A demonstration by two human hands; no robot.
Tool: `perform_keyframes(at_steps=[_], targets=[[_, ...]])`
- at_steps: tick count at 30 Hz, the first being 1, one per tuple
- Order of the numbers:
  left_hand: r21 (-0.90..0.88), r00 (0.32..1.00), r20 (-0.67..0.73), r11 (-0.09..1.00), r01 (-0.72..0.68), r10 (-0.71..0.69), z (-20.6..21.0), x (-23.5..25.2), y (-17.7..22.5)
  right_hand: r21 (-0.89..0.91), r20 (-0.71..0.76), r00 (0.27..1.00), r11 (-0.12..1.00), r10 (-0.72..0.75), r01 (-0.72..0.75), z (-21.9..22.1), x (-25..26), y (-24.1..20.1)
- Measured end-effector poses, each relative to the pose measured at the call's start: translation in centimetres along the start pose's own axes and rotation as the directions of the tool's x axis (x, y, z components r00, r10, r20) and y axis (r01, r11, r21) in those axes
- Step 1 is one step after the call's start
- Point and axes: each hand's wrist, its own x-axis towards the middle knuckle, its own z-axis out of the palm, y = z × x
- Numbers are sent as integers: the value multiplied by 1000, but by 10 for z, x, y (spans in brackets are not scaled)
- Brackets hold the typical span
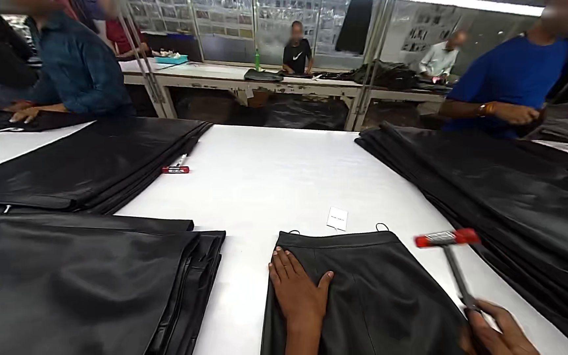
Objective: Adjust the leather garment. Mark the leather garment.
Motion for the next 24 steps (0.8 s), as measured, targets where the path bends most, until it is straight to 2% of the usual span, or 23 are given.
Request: perform_keyframes(at_steps=[2, 3, 5, 7, 8, 9, 11, 12, 13, 15, 16, 17, 19, 20, 21, 23, 24], targets=[[10, 1000, -16, 1000, 0, 1, 2, 0, 1, -12, 107, 977, 983, -183, 186, 45, 25, -42], [13, 1000, -31, 1000, -2, 2, 3, 1, 1, -27, 108, 951, 956, -289, 293, 68, 38, -54], [19, 997, -75, 1000, -4, 6, 6, 1, 0, -80, 56, 871, 867, -488, 491, 112, 66, -64], [21, 996, -84, 1000, 0, 2, 6, 1, 1, -221, 58, 801, 775, -595, 592, 146, 92, -60], [31, 997, -79, 1000, -4, 6, 5, 2, 1, -317, 106, 797, 739, -595, 594, 160, 102, -51], [43, 999, -52, 999, -7, 10, 3, 2, 1, -424, 194, 826, 714, -530, 557, 170, 111, -42], [59, 1000, 15, 998, -3, 2, 0, 0, 2, -570, 381, 900, 712, -211, 409, 178, 122, -38], [56, 1000, 3, 998, -4, 4, 1, 1, 2, -570, 371, 910, 728, -184, 380, 178, 125, -38], [50, 1000, -29, 999, -6, 8, 2, 1, 2, -526, 307, 911, 748, -277, 404, 179, 125, -39], [54, 999, -38, 999, -1, 3, 2, 2, 3, -417, 142, 846, 744, -514, 522, 185, 120, -39], [68, 1000, -25, 998, 0, 1, 2, 1, 3, -404, 130, 826, 731, -549, 550, 189, 120, -38], [81, 1000, -22, 997, -4, 5, 2, 0, 3, -442, 190, 840, 720, -509, 536, 190, 121, -36], [79, 1000, -2, 997, -20, 20, 3, -1, 2, -579, 384, 897, 700, -219, 418, 187, 127, -43], [65, 1000, -1, 998, -24, 24, 3, -1, 2, -606, 391, 905, 693, -168, 391, 185, 128, -48], [52, 999, -19, 998, -27, 28, 2, 0, 2, -589, 344, 905, 693, -250, 416, 184, 128, -49], [52, 998, -53, 998, -18, 21, 2, 2, 2, -511, 192, 840, 679, -507, 527, 190, 123, -41], [55, 999, -39, 998, -8, 10, 2, 1, 3, -507, 193, 834, 676, -516, 535, 191, 121, -37]])
